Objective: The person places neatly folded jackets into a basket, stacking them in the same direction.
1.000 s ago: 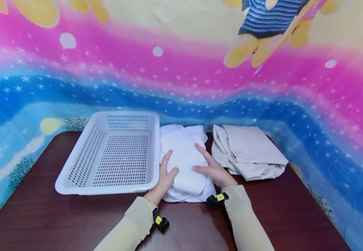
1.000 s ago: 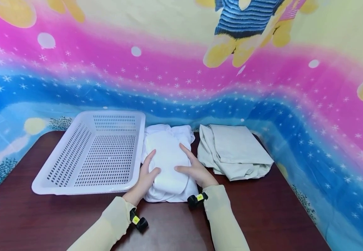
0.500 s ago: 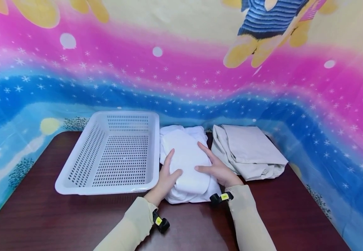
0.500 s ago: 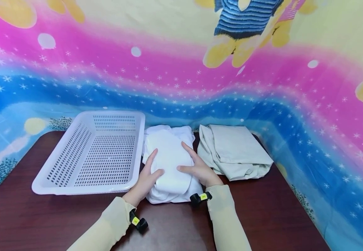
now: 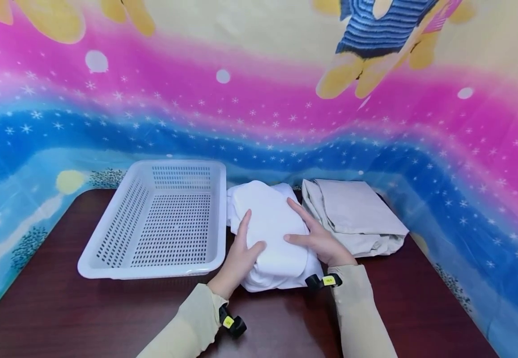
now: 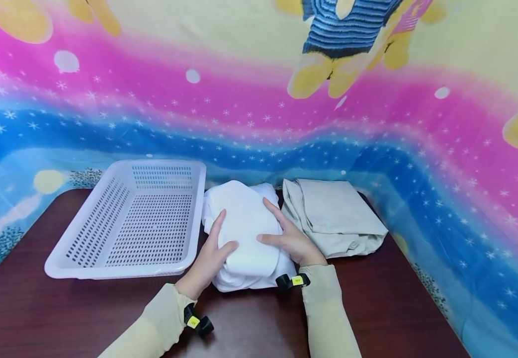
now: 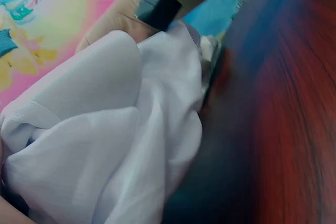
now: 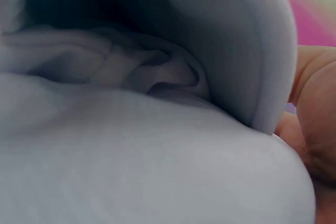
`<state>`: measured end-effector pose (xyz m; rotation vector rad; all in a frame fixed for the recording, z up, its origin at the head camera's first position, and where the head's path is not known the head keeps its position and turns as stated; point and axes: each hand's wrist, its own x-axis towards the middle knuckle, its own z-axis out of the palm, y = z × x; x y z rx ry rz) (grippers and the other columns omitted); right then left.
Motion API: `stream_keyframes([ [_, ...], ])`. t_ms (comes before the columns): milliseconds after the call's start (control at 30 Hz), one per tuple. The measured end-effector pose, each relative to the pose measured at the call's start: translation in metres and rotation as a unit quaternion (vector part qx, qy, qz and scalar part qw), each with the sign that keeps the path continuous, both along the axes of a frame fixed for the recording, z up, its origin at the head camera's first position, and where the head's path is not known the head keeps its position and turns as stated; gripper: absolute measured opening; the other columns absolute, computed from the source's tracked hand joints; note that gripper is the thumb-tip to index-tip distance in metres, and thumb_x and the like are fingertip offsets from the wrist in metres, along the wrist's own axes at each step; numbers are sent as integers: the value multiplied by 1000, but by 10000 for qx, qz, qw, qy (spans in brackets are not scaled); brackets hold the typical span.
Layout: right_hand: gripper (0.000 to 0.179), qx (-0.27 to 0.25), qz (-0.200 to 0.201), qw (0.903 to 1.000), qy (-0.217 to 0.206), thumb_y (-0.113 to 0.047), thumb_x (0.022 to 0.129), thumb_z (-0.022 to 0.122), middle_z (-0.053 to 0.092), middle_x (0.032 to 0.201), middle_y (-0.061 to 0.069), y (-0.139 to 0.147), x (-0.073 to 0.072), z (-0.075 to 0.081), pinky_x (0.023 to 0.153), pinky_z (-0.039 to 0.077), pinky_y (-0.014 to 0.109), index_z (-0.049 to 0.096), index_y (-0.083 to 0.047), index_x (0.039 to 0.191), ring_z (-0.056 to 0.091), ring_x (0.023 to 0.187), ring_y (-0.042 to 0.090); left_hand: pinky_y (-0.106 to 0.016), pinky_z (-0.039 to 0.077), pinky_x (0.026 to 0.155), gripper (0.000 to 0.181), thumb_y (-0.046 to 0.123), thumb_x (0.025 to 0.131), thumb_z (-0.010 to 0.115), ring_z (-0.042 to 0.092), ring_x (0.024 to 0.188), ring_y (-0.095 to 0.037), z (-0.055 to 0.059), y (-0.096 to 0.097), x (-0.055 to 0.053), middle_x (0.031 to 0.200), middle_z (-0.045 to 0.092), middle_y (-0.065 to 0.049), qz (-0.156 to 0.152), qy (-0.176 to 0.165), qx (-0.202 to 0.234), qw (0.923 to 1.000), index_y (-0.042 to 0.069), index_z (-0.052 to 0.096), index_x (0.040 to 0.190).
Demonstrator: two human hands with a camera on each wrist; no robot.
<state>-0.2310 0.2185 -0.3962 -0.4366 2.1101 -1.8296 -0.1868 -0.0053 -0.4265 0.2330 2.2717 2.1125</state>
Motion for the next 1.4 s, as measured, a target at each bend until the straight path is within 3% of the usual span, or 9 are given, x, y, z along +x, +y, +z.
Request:
stream_keyframes([
  [233,91,-127,32,9999,65,-5,91,74,14,168,-6,6,6,15,89,56,35,26,-40,160,31,144,34,-60,19,119,85,15,95,59,22,150,-31,19,5,8,167,17,-11,-133,-13,193,9997,30,12,164],
  [433,91,-299,45,9993,238,-3,91,73,14,168,-9,6,10,25,95,52,32,26,-39,161,24,149,30,-60,18,119,86,13,95,59,23,149,-31,34,4,13,167,16,-11,-309,55,316,9990,29,10,164],
  [700,91,-479,-64,9980,418,-3,92,72,11,168,-12,-1,18,37,95,54,35,25,-41,161,22,149,31,-59,25,117,86,13,96,61,28,147,-32,54,-8,15,166,19,-10,-521,177,344,9979,32,12,164],
  [933,92,-587,-248,9954,718,-4,92,72,10,167,-13,-11,28,48,93,56,39,24,-44,160,26,147,32,-60,23,118,87,10,95,63,27,147,-32,74,-21,15,167,18,-7,-777,441,203,9958,29,14,164],
  [1200,92,-652,-420,9906,1129,-5,93,72,11,166,-13,-24,32,57,94,55,39,22,-47,159,27,146,30,-58,33,114,89,7,93,65,27,145,-34,99,-42,13,165,17,-10,-1216,527,134,9911,28,15,164],
  [1400,93,-669,-574,9866,1375,-9,92,74,14,165,-16,-36,29,64,95,55,41,23,-49,158,31,146,26,-54,46,104,89,11,93,68,32,140,-35,113,-58,10,163,17,-10,-1278,698,-185,9892,36,18,163],
])
